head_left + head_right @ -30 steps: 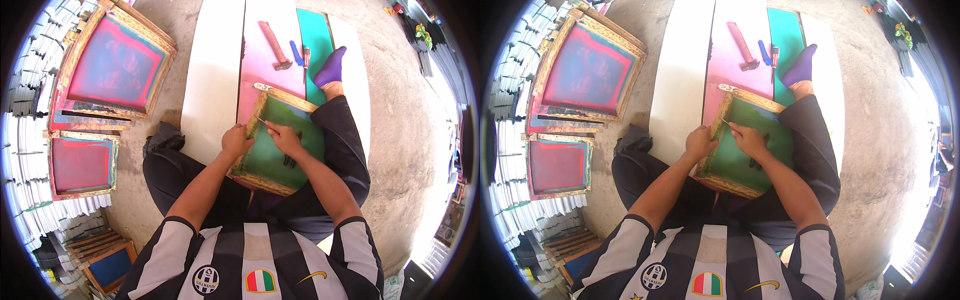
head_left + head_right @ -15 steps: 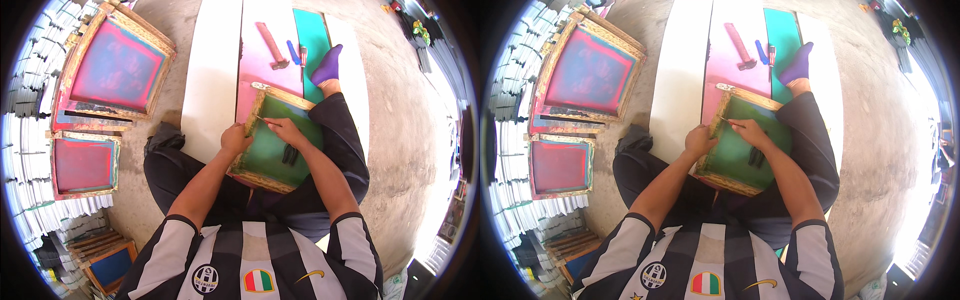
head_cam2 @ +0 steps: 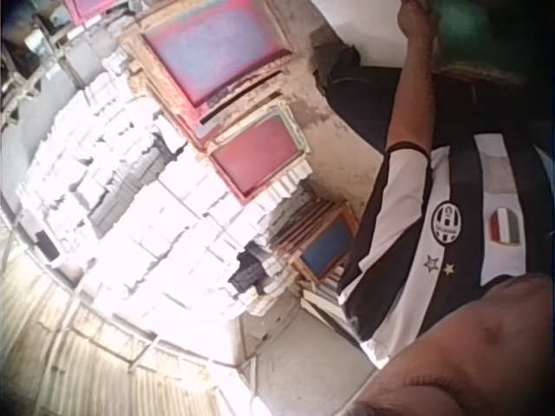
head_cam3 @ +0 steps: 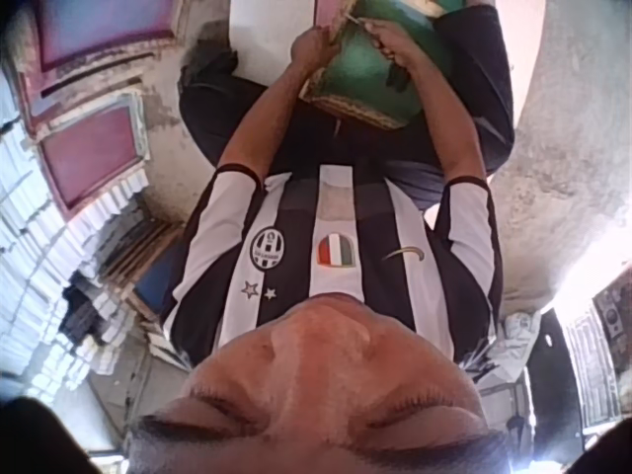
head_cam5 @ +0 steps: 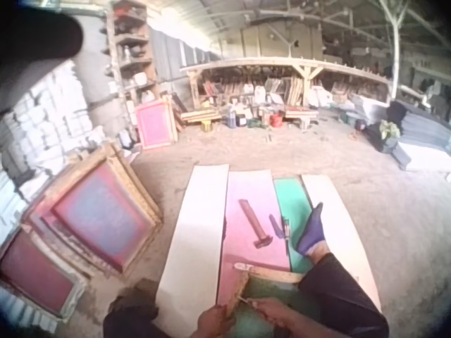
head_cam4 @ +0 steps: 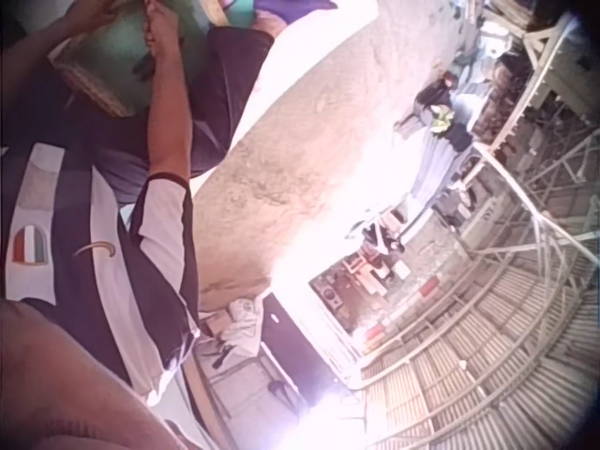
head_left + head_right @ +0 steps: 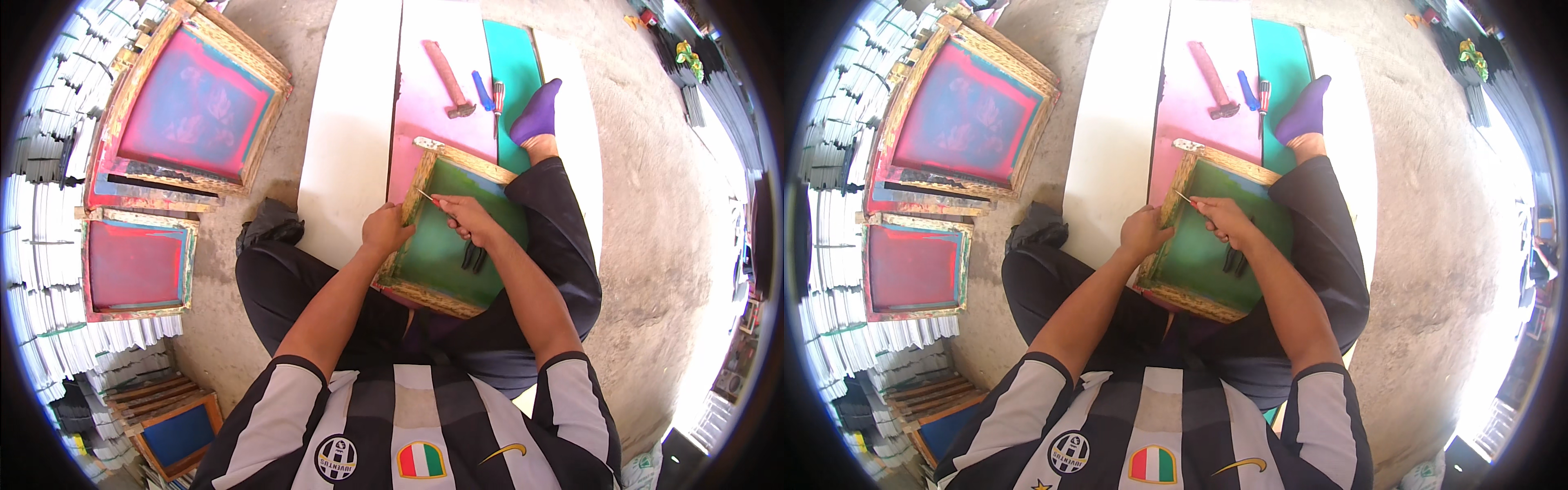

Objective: The person sits on the floor and uses a small metal tool to scrape and clean the inner edge of a green screen printing frame. The person holds the frame steady with one hand while working along the border with the other.

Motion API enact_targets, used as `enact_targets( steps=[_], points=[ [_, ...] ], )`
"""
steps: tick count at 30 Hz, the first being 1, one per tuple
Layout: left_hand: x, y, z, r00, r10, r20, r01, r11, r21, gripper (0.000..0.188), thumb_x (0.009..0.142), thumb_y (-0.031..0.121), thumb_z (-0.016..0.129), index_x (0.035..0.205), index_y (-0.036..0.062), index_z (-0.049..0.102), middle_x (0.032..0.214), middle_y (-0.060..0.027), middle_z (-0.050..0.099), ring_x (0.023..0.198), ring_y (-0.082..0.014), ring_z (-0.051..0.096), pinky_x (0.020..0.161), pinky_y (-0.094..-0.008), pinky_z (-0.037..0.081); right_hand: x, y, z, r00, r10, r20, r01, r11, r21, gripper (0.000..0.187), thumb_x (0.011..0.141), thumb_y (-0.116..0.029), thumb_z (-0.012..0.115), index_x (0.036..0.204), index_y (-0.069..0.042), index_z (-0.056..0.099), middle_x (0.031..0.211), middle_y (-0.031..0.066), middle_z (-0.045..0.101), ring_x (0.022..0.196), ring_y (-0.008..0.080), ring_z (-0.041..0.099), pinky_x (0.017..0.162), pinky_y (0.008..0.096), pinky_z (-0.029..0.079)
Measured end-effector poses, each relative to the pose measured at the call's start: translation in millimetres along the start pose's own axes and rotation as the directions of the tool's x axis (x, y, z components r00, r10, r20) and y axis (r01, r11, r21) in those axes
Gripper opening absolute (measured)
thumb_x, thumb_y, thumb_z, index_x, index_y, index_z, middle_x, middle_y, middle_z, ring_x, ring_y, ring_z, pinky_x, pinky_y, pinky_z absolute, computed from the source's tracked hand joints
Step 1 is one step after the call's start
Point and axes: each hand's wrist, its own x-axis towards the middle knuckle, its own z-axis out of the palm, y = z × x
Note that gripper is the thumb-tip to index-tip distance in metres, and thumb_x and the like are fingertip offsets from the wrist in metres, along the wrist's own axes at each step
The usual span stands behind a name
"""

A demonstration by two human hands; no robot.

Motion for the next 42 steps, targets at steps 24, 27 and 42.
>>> enact_targets(
  steps=[24, 27, 42],
  points=[
    [-2, 2, -2, 0.998, -0.044, 0.032, 0.045, 0.999, -0.01, 0.046, 0.08, 0.036, 0.082, 0.119, 0.0125, 0.075, 0.107, -0.0128, 0.073, 0.097, -0.0365, 0.074, 0.084, -0.0507, 0.061, -56, -42, 50, 0.935, -0.344, -0.089, 0.015, 0.287, -0.958, 0.041, 0.106, -0.027, 0.056, 0.145, -0.021, 0.065, 0.091, 0.0166, 0.076, 0.085, 0.0412, 0.075, 0.075, 0.0543, 0.059],
    [-2, 4, 2, 0.999, -0.044, 0.032, 0.044, 0.999, -0.004, 0.046, 0.079, 0.035, 0.082, 0.118, 0.0119, 0.076, 0.106, -0.0129, 0.073, 0.095, -0.0366, 0.074, 0.083, -0.0507, 0.061, -50, -25, 55, 0.919, -0.369, -0.136, 0.042, 0.436, -0.899, 0.041, 0.106, -0.025, 0.056, 0.145, -0.018, 0.066, 0.098, 0.0142, 0.078, 0.087, 0.0401, 0.076, 0.078, 0.0536, 0.059],
    [5, -1, 2, 0.999, -0.03, 0.037, 0.029, 0.999, 0.019, 0.044, 0.081, 0.038, 0.081, 0.117, 0.0121, 0.076, 0.105, -0.0134, 0.073, 0.097, -0.0358, 0.074, 0.084, -0.0499, 0.061, -3, 22, 6, 0.873, -0.488, -0.007, 0.411, 0.744, -0.527, 0.038, 0.107, -0.031, 0.061, 0.143, -0.024, 0.069, 0.12, 0.0186, 0.077, 0.108, 0.0389, 0.074, 0.094, 0.0461, 0.057]
  ],
)
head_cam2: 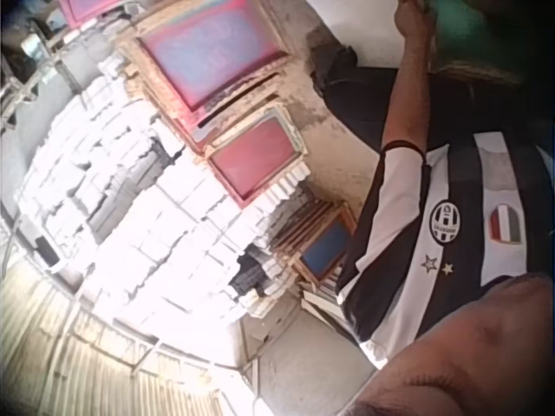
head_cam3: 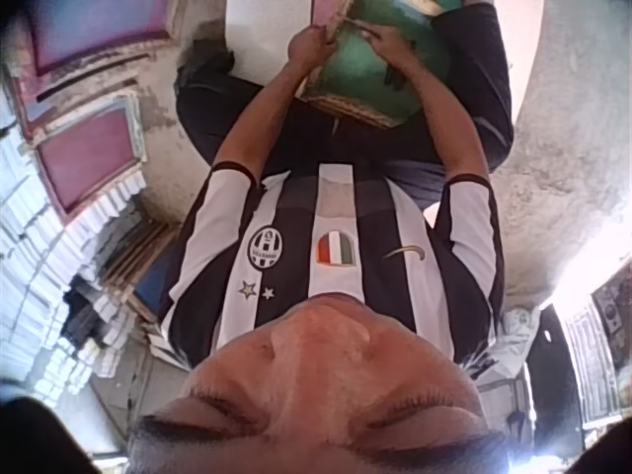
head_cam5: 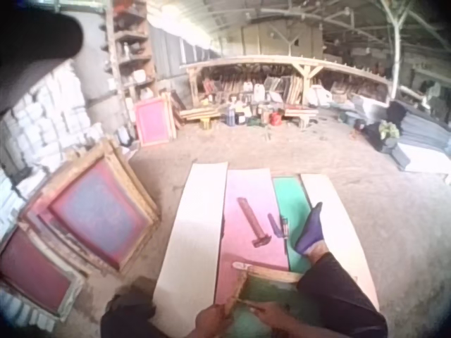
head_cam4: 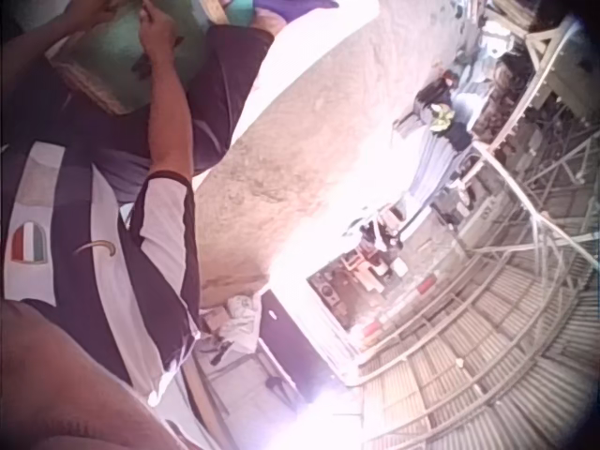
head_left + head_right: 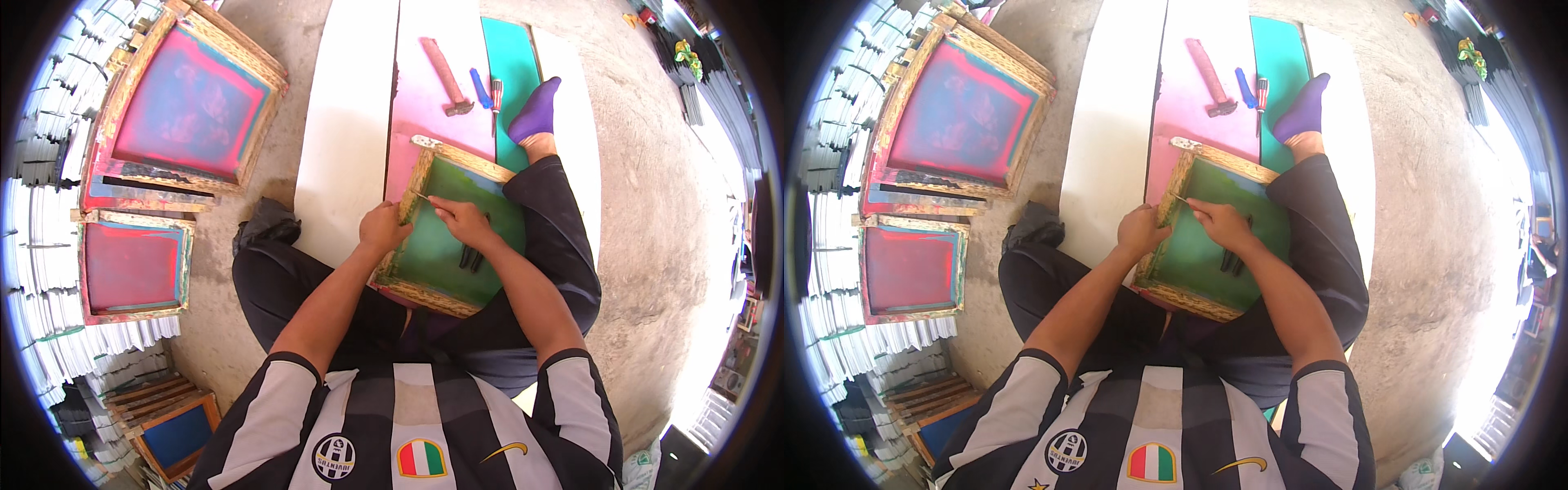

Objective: The person sits on the floor and uses a small metal tool to scrape and clean the inner edge of a green screen printing frame. The person holds the frame steady with one hand while working along the border with the other.

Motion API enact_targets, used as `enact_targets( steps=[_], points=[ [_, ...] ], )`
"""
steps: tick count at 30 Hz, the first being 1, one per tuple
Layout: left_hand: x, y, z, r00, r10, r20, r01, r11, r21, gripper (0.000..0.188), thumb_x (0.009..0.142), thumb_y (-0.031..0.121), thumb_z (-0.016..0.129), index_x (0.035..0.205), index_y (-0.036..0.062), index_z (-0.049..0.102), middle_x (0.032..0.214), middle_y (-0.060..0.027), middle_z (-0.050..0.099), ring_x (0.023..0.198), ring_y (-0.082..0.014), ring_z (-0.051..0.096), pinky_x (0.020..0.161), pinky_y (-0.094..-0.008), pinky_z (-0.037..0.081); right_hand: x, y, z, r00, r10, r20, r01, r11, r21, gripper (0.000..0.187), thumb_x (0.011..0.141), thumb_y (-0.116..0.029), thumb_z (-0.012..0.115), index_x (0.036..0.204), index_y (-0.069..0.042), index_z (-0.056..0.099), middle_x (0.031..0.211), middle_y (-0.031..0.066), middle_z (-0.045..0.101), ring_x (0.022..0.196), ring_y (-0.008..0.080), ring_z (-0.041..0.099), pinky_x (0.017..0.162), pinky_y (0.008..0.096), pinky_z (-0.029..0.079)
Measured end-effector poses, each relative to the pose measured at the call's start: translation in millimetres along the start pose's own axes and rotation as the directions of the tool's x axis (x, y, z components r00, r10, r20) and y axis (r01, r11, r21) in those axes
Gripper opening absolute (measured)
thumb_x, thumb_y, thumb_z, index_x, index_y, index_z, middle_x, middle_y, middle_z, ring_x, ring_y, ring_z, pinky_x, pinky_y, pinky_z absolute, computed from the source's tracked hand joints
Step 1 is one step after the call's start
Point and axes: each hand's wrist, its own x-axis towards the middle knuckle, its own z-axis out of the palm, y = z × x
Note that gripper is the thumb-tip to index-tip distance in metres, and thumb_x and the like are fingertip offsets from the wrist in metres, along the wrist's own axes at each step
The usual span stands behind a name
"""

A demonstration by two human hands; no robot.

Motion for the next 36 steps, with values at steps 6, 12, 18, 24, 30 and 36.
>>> enact_targets(
  steps=[6, 12, 18, 24, 30, 36],
  points=[
    [-4, 6, -9, 0.999, -0.017, 0.05, 0.018, 1.0, -0.01, 0.045, 0.082, 0.039, 0.081, 0.119, 0.0134, 0.075, 0.107, -0.0135, 0.072, 0.098, -0.0362, 0.074, 0.085, -0.0502, 0.06, 3, -5, 2, 0.999, -0.017, -0.048, 0.013, 0.997, -0.072, 0.038, 0.107, -0.033, 0.06, 0.144, -0.03, 0.068, 0.113, 0.0149, 0.078, 0.103, 0.0389, 0.074, 0.092, 0.0485, 0.058],
    [-7, 3, -6, 1.0, -0.006, 0.01, 0.006, 1.0, -0.008, 0.047, 0.082, 0.039, 0.081, 0.121, 0.0129, 0.074, 0.108, -0.0136, 0.072, 0.098, -0.0365, 0.074, 0.085, -0.0508, 0.06, -7, -15, -16, 0.998, -0.055, -0.009, 0.049, 0.949, -0.311, 0.037, 0.106, -0.036, 0.059, 0.142, -0.033, 0.068, 0.102, 0.0135, 0.079, 0.096, 0.0397, 0.075, 0.086, 0.0534, 0.058],
    [-7, 3, -4, 1.0, -0.012, 0.006, 0.012, 1.0, -0.016, 0.047, 0.082, 0.039, 0.081, 0.121, 0.0128, 0.074, 0.107, -0.0137, 0.072, 0.098, -0.0365, 0.074, 0.084, -0.0506, 0.06, -20, -35, -15, 0.999, -0.002, -0.047, -0.022, 0.873, -0.487, 0.037, 0.107, -0.035, 0.057, 0.142, -0.033, 0.067, 0.098, 0.0181, 0.078, 0.092, 0.042, 0.075, 0.084, 0.0554, 0.058],
    [-6, 6, -8, 1.0, -0.007, -0.005, 0.006, 0.999, -0.043, 0.046, 0.083, 0.037, 0.081, 0.121, 0.0144, 0.074, 0.106, -0.0131, 0.072, 0.098, -0.036, 0.074, 0.084, -0.0501, 0.06, -19, -46, -15, 0.996, 0.035, -0.087, -0.071, 0.888, -0.455, 0.036, 0.106, -0.034, 0.059, 0.14, -0.03, 0.07, 0.097, 0.0169, 0.078, 0.091, 0.0427, 0.074, 0.081, 0.0551, 0.058],
    [-6, 3, -6, 1.0, 0.016, -0.012, -0.017, 0.998, -0.064, 0.047, 0.082, 0.037, 0.081, 0.123, 0.0143, 0.074, 0.106, -0.0124, 0.072, 0.097, -0.0355, 0.074, 0.084, -0.0498, 0.06, -16, -61, -22, 0.996, 0.094, 0.002, -0.078, 0.839, -0.538, 0.04, 0.108, -0.032, 0.055, 0.146, -0.03, 0.065, 0.098, 0.0196, 0.078, 0.09, 0.0433, 0.075, 0.081, 0.0567, 0.059],
    [-5, 1, -3, 1.0, 0.012, 0.005, -0.012, 0.998, -0.055, 0.047, 0.081, 0.035, 0.081, 0.122, 0.0121, 0.075, 0.106, -0.0123, 0.073, 0.096, -0.0358, 0.074, 0.084, -0.0503, 0.06, -13, -93, -15, 0.968, 0.236, 0.086, -0.114, 0.719, -0.686, 0.044, 0.108, -0.025, 0.052, 0.151, -0.02, 0.06, 0.099, 0.0194, 0.078, 0.086, 0.0425, 0.076, 0.079, 0.055, 0.06]
  ],
)
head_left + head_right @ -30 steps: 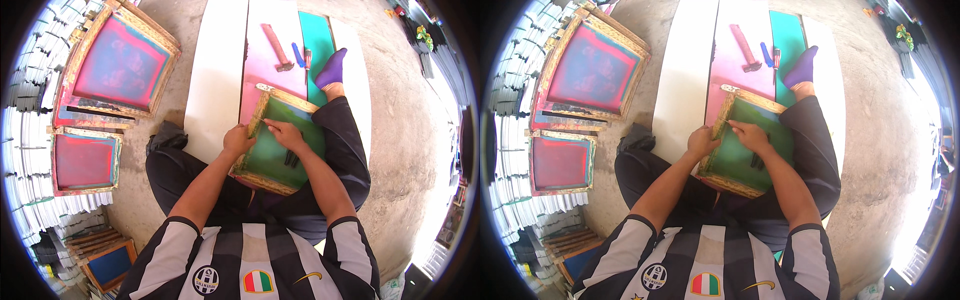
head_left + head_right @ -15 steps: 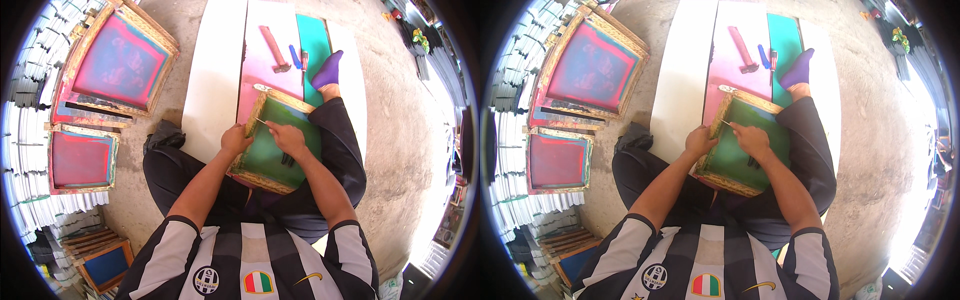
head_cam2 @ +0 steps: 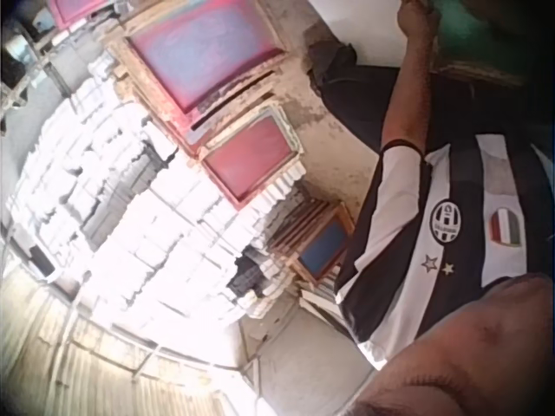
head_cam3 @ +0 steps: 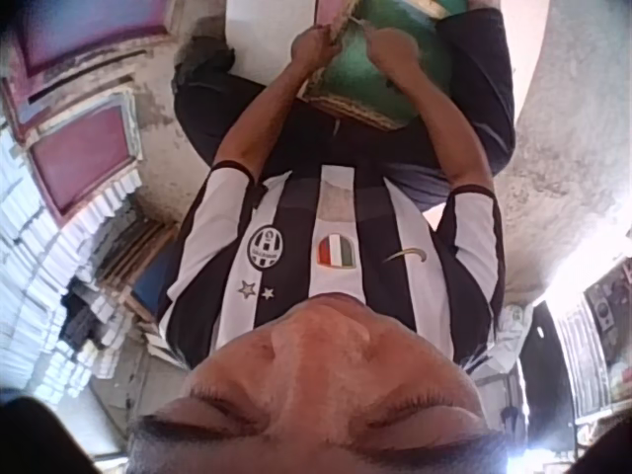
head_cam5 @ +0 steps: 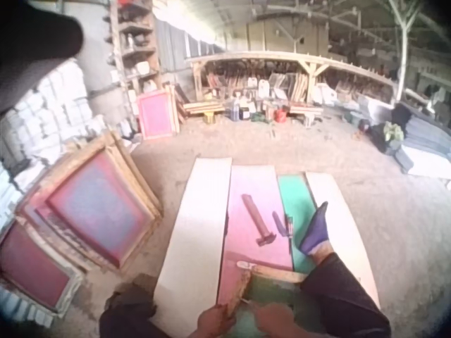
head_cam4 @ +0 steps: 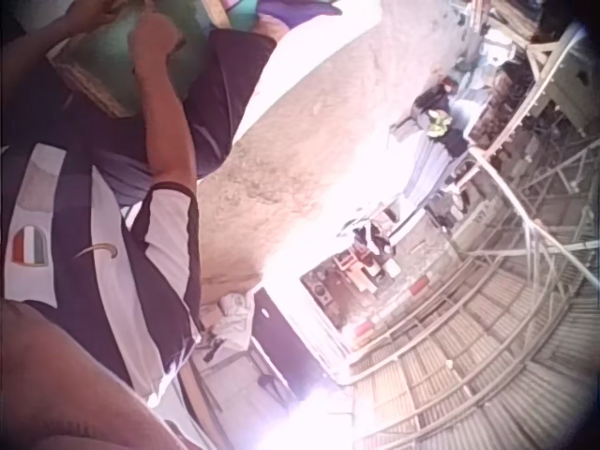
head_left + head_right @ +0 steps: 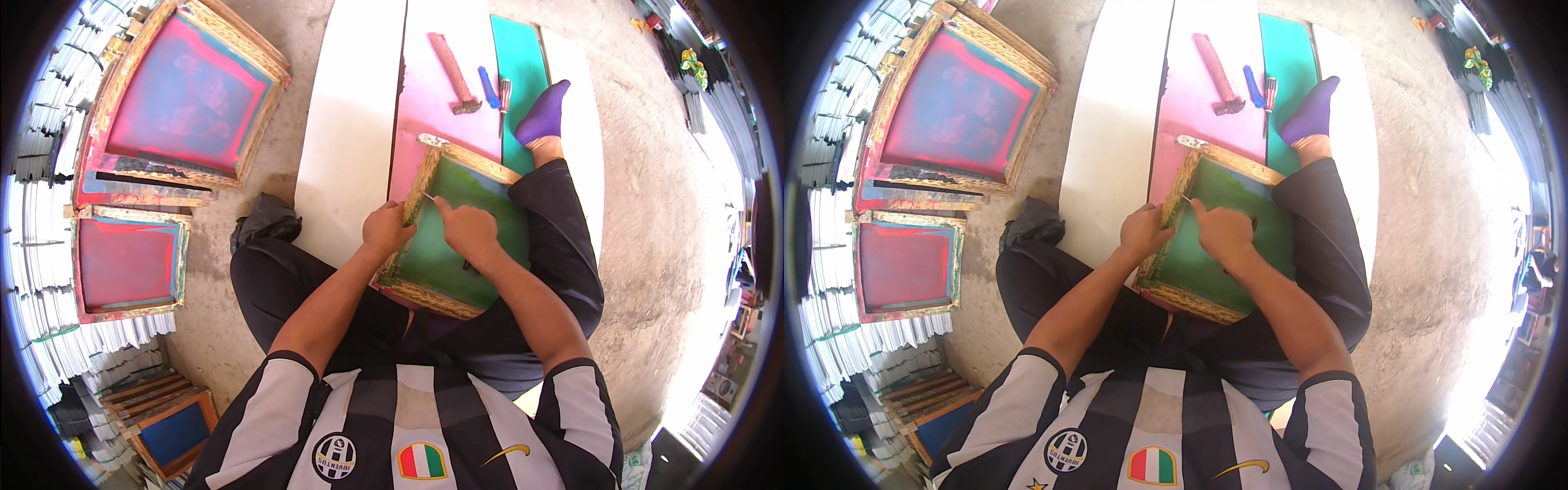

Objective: The person sits on the floor and uses a small metal tool to scrape and clean the inner edge of a green screen printing frame. The person holds the frame steady with one hand while working along the border with the other.

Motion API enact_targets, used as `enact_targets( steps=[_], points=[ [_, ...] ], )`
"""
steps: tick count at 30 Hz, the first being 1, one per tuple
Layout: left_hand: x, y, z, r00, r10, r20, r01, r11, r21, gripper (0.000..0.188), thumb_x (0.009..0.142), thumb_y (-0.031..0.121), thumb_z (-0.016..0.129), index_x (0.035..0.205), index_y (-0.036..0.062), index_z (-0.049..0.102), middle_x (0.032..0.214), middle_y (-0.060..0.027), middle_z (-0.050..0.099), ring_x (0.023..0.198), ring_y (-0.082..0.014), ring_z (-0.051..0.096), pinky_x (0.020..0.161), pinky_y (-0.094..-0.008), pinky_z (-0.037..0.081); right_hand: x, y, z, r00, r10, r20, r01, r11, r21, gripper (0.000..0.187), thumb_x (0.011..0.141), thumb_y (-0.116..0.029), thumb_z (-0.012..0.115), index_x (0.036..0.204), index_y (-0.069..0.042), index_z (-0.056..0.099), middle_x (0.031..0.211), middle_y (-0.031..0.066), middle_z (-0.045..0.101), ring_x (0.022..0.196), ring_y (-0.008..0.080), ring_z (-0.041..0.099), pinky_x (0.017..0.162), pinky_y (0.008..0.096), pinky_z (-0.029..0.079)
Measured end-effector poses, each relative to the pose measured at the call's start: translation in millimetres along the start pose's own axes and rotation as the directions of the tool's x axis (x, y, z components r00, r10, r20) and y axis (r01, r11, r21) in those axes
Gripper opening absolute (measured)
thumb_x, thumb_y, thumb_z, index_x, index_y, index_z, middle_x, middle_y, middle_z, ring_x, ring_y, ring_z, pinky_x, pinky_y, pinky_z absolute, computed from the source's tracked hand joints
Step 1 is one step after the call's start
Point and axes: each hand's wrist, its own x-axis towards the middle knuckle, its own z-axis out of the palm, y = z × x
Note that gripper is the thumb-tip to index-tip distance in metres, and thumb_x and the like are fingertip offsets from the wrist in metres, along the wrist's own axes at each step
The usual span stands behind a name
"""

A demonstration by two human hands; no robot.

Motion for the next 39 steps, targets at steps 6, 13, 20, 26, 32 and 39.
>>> enact_targets(
  steps=[6, 13, 20, 26, 32, 39],
  points=[
    [5, 0, 3, 0.998, 0.054, -0.028, -0.054, 0.998, 0.025, 0.046, 0.08, 0.034, 0.082, 0.119, 0.01, 0.075, 0.104, -0.0132, 0.073, 0.094, -0.037, 0.074, 0.082, -0.0507, 0.06, 30, 49, 90, 0.909, -0.083, -0.409, 0.291, 0.829, 0.478, 0.045, 0.106, -0.027, 0.057, 0.151, -0.026, 0.062, 0.095, 0.0171, 0.077, 0.081, 0.0417, 0.075, 0.074, 0.0561, 0.059],
    [2, -5, 5, 0.996, 0.06, -0.073, -0.062, 0.998, -0.021, 0.044, 0.081, 0.036, 0.083, 0.117, 0.012, 0.075, 0.095, -0.0141, 0.07, 0.091, -0.0375, 0.072, 0.08, -0.0511, 0.058, 21, 55, 62, 0.958, -0.126, -0.256, 0.187, 0.955, 0.23, 0.04, 0.107, -0.032, 0.059, 0.147, -0.033, 0.065, 0.101, 0.0158, 0.078, 0.083, 0.0423, 0.074, 0.08, 0.0557, 0.058],
    [5, -10, 9, 0.995, 0.066, -0.072, -0.064, 0.998, 0.025, 0.042, 0.081, 0.037, 0.082, 0.114, 0.0114, 0.076, 0.095, -0.0148, 0.07, 0.091, -0.0378, 0.073, 0.08, -0.0516, 0.058, 33, 58, 76, 0.919, -0.126, -0.373, 0.347, 0.708, 0.615, 0.038, 0.106, -0.029, 0.063, 0.144, -0.025, 0.069, 0.114, 0.017, 0.078, 0.096, 0.0403, 0.075, 0.09, 0.0484, 0.059],
    [5, 0, 6, 0.996, 0.062, -0.062, -0.061, 0.998, 0.029, 0.042, 0.081, 0.037, 0.081, 0.115, 0.0125, 0.076, 0.094, -0.0141, 0.07, 0.089, -0.0377, 0.072, 0.08, -0.0516, 0.058, 26, 54, 68, 0.954, -0.063, -0.293, 0.239, 0.751, 0.615, 0.037, 0.107, -0.031, 0.062, 0.142, -0.026, 0.07, 0.118, 0.0167, 0.077, 0.1, 0.0394, 0.075, 0.092, 0.0478, 0.058],
    [0, -5, 3, 0.999, 0.037, -0.039, -0.036, 0.999, 0.024, 0.042, 0.082, 0.037, 0.08, 0.114, 0.0109, 0.075, 0.101, -0.0145, 0.072, 0.093, -0.0374, 0.074, 0.082, -0.0517, 0.06, 7, 29, 25, 0.994, -0.028, -0.107, 0.04, 0.992, 0.119, 0.036, 0.107, -0.031, 0.061, 0.141, -0.027, 0.071, 0.113, 0.0173, 0.078, 0.1, 0.0432, 0.073, 0.092, 0.0491, 0.058],
    [6, -2, 4, 1.0, 0.015, 0.01, -0.016, 0.998, 0.068, 0.045, 0.082, 0.039, 0.08, 0.116, 0.0106, 0.075, 0.105, -0.0151, 0.073, 0.096, -0.0373, 0.074, 0.084, -0.0512, 0.06, 49, 70, 76, 0.97, -0.151, -0.188, 0.241, 0.556, 0.795, 0.04, 0.107, -0.025, 0.063, 0.144, -0.012, 0.068, 0.129, 0.0182, 0.077, 0.114, 0.0268, 0.074, 0.101, 0.0387, 0.054]
  ],
)
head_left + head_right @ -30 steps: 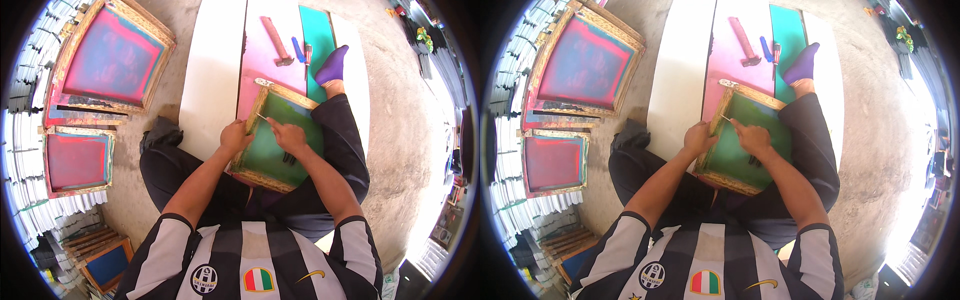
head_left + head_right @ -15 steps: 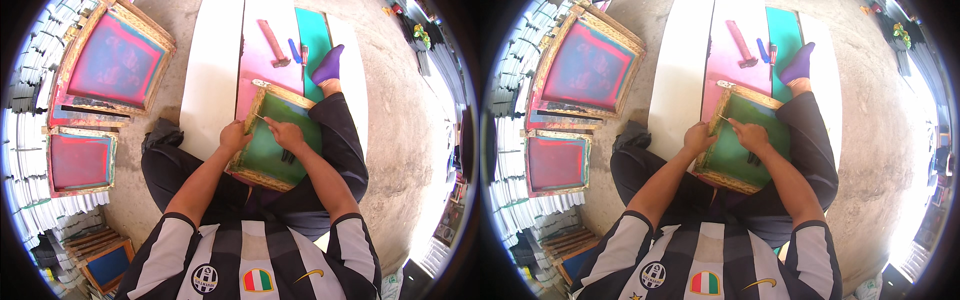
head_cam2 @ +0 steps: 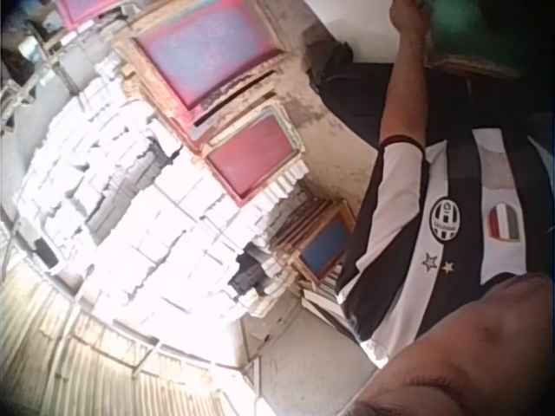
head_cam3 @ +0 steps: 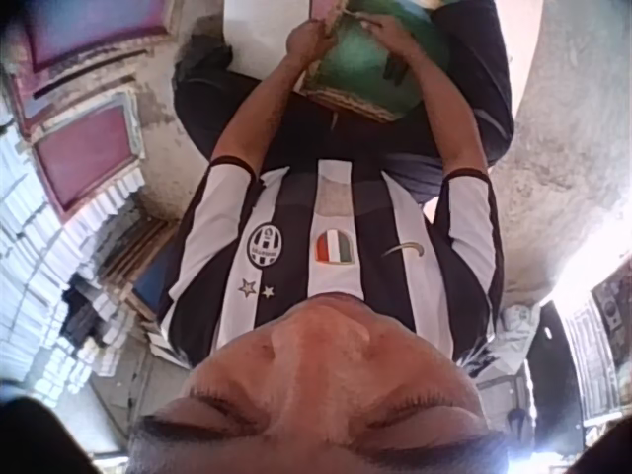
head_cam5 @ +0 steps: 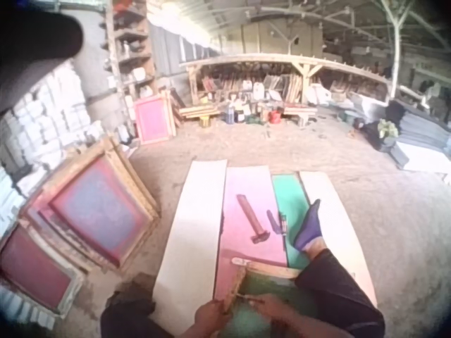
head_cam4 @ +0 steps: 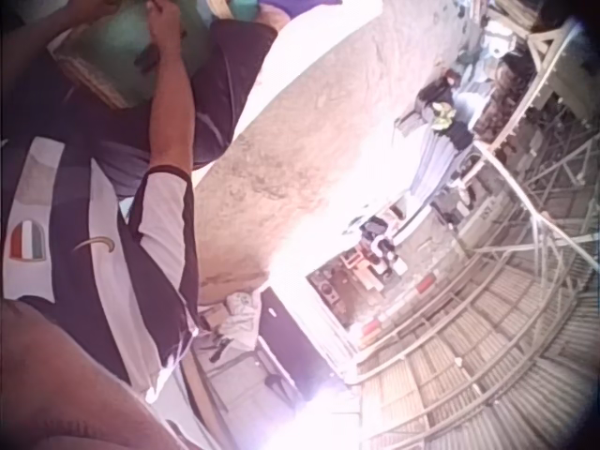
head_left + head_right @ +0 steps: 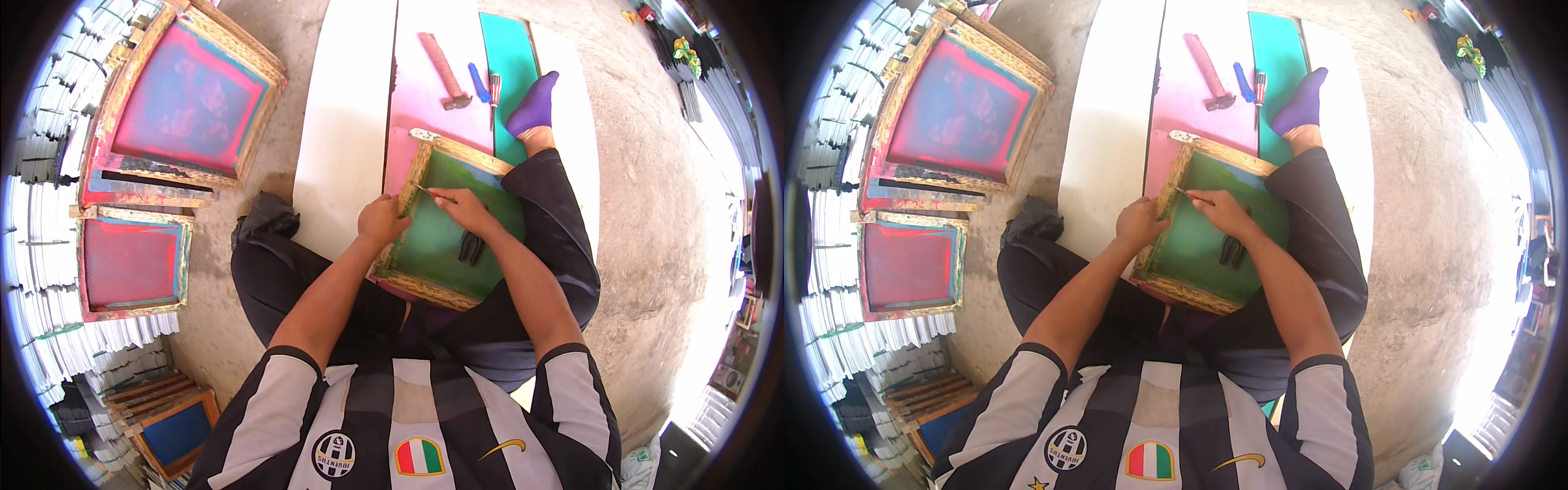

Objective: The person sits on the floor and uses a small metal tool to scrape and clean the inner edge of a green screen printing frame. The person holds the frame steady with one hand while working along the border with the other.

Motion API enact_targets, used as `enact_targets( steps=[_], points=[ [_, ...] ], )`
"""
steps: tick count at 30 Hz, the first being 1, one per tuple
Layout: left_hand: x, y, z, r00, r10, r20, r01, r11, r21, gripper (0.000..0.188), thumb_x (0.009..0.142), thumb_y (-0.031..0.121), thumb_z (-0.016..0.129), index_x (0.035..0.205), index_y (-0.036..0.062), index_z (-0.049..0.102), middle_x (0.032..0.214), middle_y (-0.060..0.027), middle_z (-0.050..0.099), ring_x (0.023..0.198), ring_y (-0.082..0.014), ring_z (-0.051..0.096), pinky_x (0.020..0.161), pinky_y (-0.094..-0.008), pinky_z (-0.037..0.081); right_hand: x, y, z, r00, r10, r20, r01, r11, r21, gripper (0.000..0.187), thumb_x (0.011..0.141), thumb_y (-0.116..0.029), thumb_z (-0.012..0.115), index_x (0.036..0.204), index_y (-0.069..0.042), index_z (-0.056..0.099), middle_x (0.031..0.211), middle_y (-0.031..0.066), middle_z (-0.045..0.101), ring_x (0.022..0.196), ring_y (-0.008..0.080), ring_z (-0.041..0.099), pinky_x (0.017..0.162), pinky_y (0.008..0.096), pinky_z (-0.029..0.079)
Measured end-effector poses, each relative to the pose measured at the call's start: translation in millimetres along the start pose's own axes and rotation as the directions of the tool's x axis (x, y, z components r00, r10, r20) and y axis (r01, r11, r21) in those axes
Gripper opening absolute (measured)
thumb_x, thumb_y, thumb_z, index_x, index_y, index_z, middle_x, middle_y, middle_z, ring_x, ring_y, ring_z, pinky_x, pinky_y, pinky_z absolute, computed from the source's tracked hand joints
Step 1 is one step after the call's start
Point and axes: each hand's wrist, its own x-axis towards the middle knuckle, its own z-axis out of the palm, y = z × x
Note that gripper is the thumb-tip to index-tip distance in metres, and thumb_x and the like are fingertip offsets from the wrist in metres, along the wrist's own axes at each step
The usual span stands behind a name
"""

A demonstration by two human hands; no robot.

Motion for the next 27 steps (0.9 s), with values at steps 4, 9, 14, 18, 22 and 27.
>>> enact_targets(
  steps=[4, 9, 14, 18, 22, 27],
  points=[
    [-4, 2, -7, 1.0, 0.004, -0.018, -0.005, 0.999, -0.045, 0.045, 0.082, 0.039, 0.079, 0.117, 0.0113, 0.075, 0.106, -0.0147, 0.073, 0.097, -0.0372, 0.074, 0.085, -0.0514, 0.06, 1, -1, 7, 1.0, 0.009, -0.008, -0.009, 1.0, 0.019, 0.041, 0.107, -0.024, 0.064, 0.145, -0.009, 0.067, 0.13, 0.017, 0.076, 0.116, 0.0223, 0.072, 0.102, 0.0367, 0.053],
    [-6, 2, -6, 1.0, -0.002, -0.021, 0.001, 0.998, -0.062, 0.044, 0.083, 0.039, 0.079, 0.118, 0.0117, 0.075, 0.106, -0.0148, 0.073, 0.097, -0.0374, 0.074, 0.085, -0.0514, 0.06, -5, -16, -4, 0.998, 0.058, -0.028, -0.062, 0.985, -0.162, 0.039, 0.107, -0.031, 0.062, 0.143, -0.02, 0.07, 0.121, 0.0129, 0.079, 0.112, 0.0282, 0.074, 0.099, 0.0417, 0.055],
    [-4, -1, -5, 1.0, 0.006, -0.023, -0.007, 1.0, -0.025, 0.045, 0.082, 0.039, 0.079, 0.118, 0.0109, 0.075, 0.106, -0.0141, 0.073, 0.096, -0.0369, 0.074, 0.084, -0.051, 0.06, -25, -51, -5, 0.99, 0.059, -0.129, -0.117, 0.858, -0.501, 0.036, 0.106, -0.038, 0.058, 0.139, -0.032, 0.071, 0.11, 0.011, 0.079, 0.104, 0.0383, 0.073, 0.093, 0.0515, 0.057],
    [-4, 4, -6, 0.999, -0.014, -0.033, 0.012, 0.998, -0.059, 0.045, 0.082, 0.038, 0.08, 0.118, 0.0112, 0.075, 0.106, -0.0137, 0.073, 0.096, -0.0365, 0.074, 0.083, -0.0503, 0.061, -28, -61, -5, 0.99, 0.059, -0.124, -0.119, 0.824, -0.555, 0.036, 0.106, -0.037, 0.057, 0.139, -0.031, 0.071, 0.109, 0.0138, 0.079, 0.1, 0.0392, 0.074, 0.09, 0.0531, 0.058],
    [-4, 2, -5, 1.0, -0.016, -0.022, 0.014, 0.998, -0.063, 0.046, 0.081, 0.038, 0.08, 0.119, 0.0114, 0.075, 0.106, -0.0138, 0.073, 0.096, -0.0363, 0.074, 0.084, -0.0502, 0.061, -28, -79, -2, 0.992, 0.096, -0.086, -0.129, 0.723, -0.679, 0.04, 0.107, -0.032, 0.055, 0.146, -0.03, 0.065, 0.103, 0.0168, 0.078, 0.095, 0.0397, 0.075, 0.085, 0.0542, 0.058],
    [-2, 0, -1, 1.0, -0.008, -0.027, 0.006, 0.999, -0.048, 0.045, 0.081, 0.037, 0.081, 0.117, 0.0097, 0.075, 0.107, -0.014, 0.073, 0.097, -0.0361, 0.074, 0.085, -0.05, 0.061, -24, -108, 13, 0.974, 0.217, -0.064, -0.181, 0.578, -0.796, 0.046, 0.107, -0.025, 0.054, 0.152, -0.027, 0.059, 0.098, 0.0179, 0.077, 0.093, 0.0399, 0.075, 0.083, 0.0549, 0.058]
  ],
)
